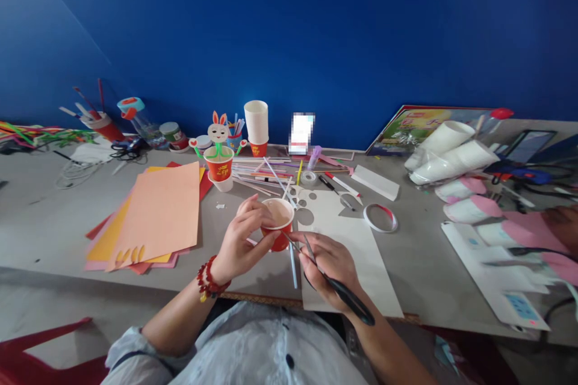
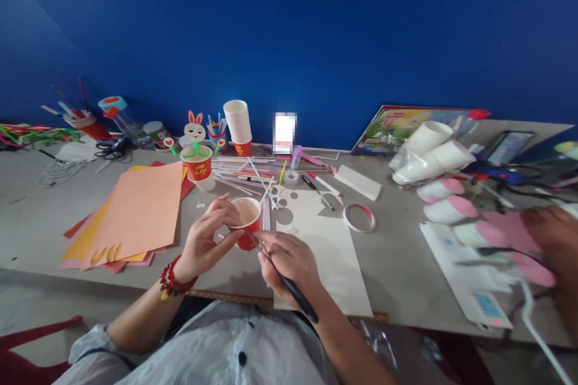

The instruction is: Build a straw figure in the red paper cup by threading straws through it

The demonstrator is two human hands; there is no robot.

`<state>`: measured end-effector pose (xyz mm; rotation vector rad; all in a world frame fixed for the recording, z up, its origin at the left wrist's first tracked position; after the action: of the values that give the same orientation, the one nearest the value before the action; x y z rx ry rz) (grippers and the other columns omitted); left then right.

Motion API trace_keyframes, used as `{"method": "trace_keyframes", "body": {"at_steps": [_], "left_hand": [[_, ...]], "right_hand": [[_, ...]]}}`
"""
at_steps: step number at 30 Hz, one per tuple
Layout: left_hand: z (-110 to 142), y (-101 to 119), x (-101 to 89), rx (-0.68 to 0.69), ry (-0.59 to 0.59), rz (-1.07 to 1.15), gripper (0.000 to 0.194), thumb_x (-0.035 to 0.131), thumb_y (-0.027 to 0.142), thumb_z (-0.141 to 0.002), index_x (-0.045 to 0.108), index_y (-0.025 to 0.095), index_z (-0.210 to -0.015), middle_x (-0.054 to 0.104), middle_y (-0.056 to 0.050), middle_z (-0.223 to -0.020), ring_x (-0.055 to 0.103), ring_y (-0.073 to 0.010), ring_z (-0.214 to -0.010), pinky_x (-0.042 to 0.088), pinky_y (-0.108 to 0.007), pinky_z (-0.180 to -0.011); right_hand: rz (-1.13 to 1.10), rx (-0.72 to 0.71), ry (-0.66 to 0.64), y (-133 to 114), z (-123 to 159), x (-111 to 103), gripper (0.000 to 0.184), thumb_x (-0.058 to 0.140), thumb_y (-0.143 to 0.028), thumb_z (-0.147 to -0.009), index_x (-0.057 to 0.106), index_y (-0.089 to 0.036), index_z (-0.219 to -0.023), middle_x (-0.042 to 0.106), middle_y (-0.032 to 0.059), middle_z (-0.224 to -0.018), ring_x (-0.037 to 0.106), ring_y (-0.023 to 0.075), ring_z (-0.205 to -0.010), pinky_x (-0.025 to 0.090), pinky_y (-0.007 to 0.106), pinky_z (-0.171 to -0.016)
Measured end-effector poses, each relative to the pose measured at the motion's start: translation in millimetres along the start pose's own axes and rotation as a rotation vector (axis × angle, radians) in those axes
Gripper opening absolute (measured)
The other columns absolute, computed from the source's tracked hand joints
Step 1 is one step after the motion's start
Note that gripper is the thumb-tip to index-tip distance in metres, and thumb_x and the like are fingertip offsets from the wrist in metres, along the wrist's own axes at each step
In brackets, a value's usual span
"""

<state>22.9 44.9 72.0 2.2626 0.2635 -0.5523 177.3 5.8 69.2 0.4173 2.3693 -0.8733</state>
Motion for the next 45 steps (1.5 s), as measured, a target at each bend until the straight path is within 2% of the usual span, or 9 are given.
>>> {"method": "trace_keyframes", "body": {"at_steps": [7,12,15,19,25,33,36,40,45], "left_hand": [[-1,2,1.7,0.065,-0.049,-0.118,0.011,0.064,0.01,-0.086,0.061,0.02,-0.09,0.069,-0.001,-0.081,0.059,-0.0193,-0.09,0.037,-0.053,-0.11],[0,5,3.2,0.101,-0.071,-0.17,0.012,0.063,0.01,-0.088,0.061,0.021,-0.091,0.072,0.0,-0.084,0.06,-0.0185,-0.093,0.034,-0.053,-0.113],[1,8,2.2,0.126,-0.043,-0.223,0.014,0.064,0.009,-0.087,0.062,0.022,-0.094,0.073,0.001,-0.085,0.061,-0.0188,-0.095,0.033,-0.054,-0.114],[4,6,0.8,0.115,0.0,-0.263,0.013,0.066,0.012,-0.088,0.065,0.023,-0.095,0.073,0.0,-0.086,0.062,-0.019,-0.095,0.034,-0.054,-0.113],[8,-3,1.1,0.063,-0.004,-0.21,0.015,0.065,0.012,-0.089,0.067,0.023,-0.1,0.073,-0.001,-0.088,0.062,-0.019,-0.096,0.036,-0.054,-0.112],[4,-13,4.0,0.014,-0.137,-0.121,0.007,0.065,0.015,-0.089,0.067,0.021,-0.091,0.074,-0.002,-0.087,0.063,-0.0193,-0.089,0.041,-0.05,-0.107],[3,-10,4.7,0.024,-0.161,-0.153,0.009,0.063,0.013,-0.09,0.067,0.021,-0.088,0.074,-0.001,-0.084,0.062,-0.0185,-0.087,0.042,-0.049,-0.106],[5,0,3.0,0.083,-0.067,-0.274,0.014,0.063,0.011,-0.089,0.067,0.022,-0.096,0.074,-0.001,-0.088,0.062,-0.0189,-0.094,0.037,-0.053,-0.112],[8,9,5.0,0.154,-0.01,-0.37,0.022,0.061,0.009,-0.088,0.066,0.023,-0.104,0.074,-0.001,-0.093,0.062,-0.0198,-0.098,0.031,-0.056,-0.115]], "right_hand": [[0.067,-0.066,0.009,-6,-4,2,0.019,0.051,-0.009,-0.088,0.065,-0.021,-0.091,0.077,0.0107,-0.105,0.073,0.0226,-0.096,0.06,0.034,-0.086],[-0.182,0.232,-0.023,16,6,9,0.023,0.046,-0.02,-0.098,0.067,-0.024,-0.09,0.076,0.0062,-0.109,0.073,0.0212,-0.101,0.059,0.031,-0.087],[-0.373,0.418,0.045,31,18,15,0.03,0.043,-0.027,-0.101,0.067,-0.027,-0.084,0.074,0.0036,-0.114,0.071,0.0211,-0.103,0.058,0.033,-0.09],[-0.509,0.534,0.09,41,25,25,0.03,0.045,-0.033,-0.101,0.066,-0.027,-0.08,0.074,0.0035,-0.113,0.07,0.022,-0.103,0.058,0.035,-0.089],[-0.313,0.41,0.0,30,12,18,0.026,0.043,-0.029,-0.101,0.067,-0.026,-0.091,0.075,0.0056,-0.105,0.071,0.0207,-0.094,0.057,0.033,-0.085],[0.027,-0.004,-0.204,11,-7,20,0.023,0.047,-0.014,-0.094,0.066,-0.023,-0.086,0.076,0.0086,-0.103,0.072,0.023,-0.102,0.058,0.034,-0.089],[0.032,-0.015,-0.191,13,-6,21,0.022,0.049,-0.014,-0.092,0.067,-0.023,-0.084,0.076,0.0089,-0.107,0.073,0.0236,-0.1,0.058,0.035,-0.089],[-0.226,0.258,-0.074,32,7,26,0.022,0.046,-0.023,-0.097,0.069,-0.025,-0.096,0.075,0.007,-0.112,0.072,0.0222,-0.104,0.058,0.034,-0.092],[-0.692,0.681,0.159,54,33,43,0.036,0.044,-0.035,-0.101,0.063,-0.023,-0.073,0.074,0.0063,-0.116,0.074,0.0236,-0.098,0.06,0.039,-0.09]]}}
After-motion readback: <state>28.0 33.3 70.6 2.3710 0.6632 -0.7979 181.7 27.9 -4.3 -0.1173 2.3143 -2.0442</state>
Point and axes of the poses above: each hand's wrist, its own z-axis away from the middle knuckle, its own x-axis out of the palm, y = z × x, the point moved 8 cm from there along -z, towards the middle knuckle
